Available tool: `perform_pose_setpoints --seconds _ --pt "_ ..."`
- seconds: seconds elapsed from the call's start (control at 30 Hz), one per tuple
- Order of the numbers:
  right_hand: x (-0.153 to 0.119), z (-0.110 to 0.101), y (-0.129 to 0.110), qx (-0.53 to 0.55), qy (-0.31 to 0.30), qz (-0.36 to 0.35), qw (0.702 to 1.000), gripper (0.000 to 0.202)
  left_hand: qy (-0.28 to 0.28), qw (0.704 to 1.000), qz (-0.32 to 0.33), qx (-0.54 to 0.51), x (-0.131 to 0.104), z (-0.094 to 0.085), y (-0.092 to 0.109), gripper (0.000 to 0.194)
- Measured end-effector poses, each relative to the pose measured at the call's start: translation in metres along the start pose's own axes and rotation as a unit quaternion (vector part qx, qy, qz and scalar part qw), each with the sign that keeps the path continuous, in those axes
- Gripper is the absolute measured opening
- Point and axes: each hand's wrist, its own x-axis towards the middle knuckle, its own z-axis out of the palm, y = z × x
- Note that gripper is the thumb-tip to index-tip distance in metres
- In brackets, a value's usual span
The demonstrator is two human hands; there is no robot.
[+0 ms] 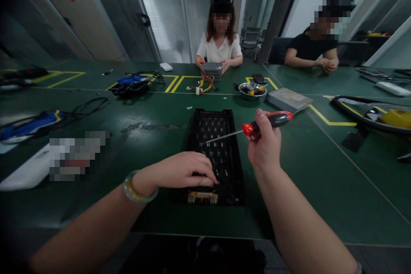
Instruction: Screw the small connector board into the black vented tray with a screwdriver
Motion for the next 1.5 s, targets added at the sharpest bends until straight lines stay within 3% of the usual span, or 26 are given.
perform_pose_setpoints --seconds 0.1,0.3,0.4,0.53,0.67,0.8,1.0,1.23,1.5 --pt "0.002 -0.001 0.004 0.005 -0.002 0.004 1.000 0.037 0.042 0.998 -0.036 0.007 -0.003 -0.006 -0.003 0.024" --pt "0.009 -0.006 0.012 0.013 0.032 -0.024 0.999 0.035 0.131 0.969 -0.166 0.130 -0.012 -0.011 -0.021 0.021" --pt "0.010 -0.008 0.015 -0.039 0.044 -0.069 0.996 0.033 0.120 0.962 -0.182 0.167 -0.012 -0.008 -0.026 0.021" --pt "0.005 -0.008 0.018 -0.154 0.027 -0.136 0.978 0.028 0.087 0.974 -0.150 0.148 -0.006 -0.002 -0.023 0.024" --pt "-0.008 -0.005 0.014 -0.277 -0.021 -0.226 0.934 0.021 0.059 0.983 -0.130 0.114 0.006 0.001 -0.017 0.026" --pt "-0.018 -0.005 0.010 -0.363 -0.063 -0.288 0.884 0.016 0.050 0.973 -0.174 0.145 0.021 0.004 -0.013 0.029" --pt "-0.017 -0.008 0.015 -0.374 -0.086 -0.286 0.878 0.013 0.034 0.960 -0.227 0.163 0.044 0.010 -0.011 0.029" --pt "-0.014 -0.010 0.018 -0.376 -0.091 -0.293 0.874 0.013 0.003 0.968 -0.201 0.151 0.062 0.015 -0.019 0.023" --pt "-0.015 -0.010 0.015 -0.382 -0.101 -0.301 0.868 0.013 0.035 0.964 -0.210 0.159 0.053 0.010 -0.017 0.018"
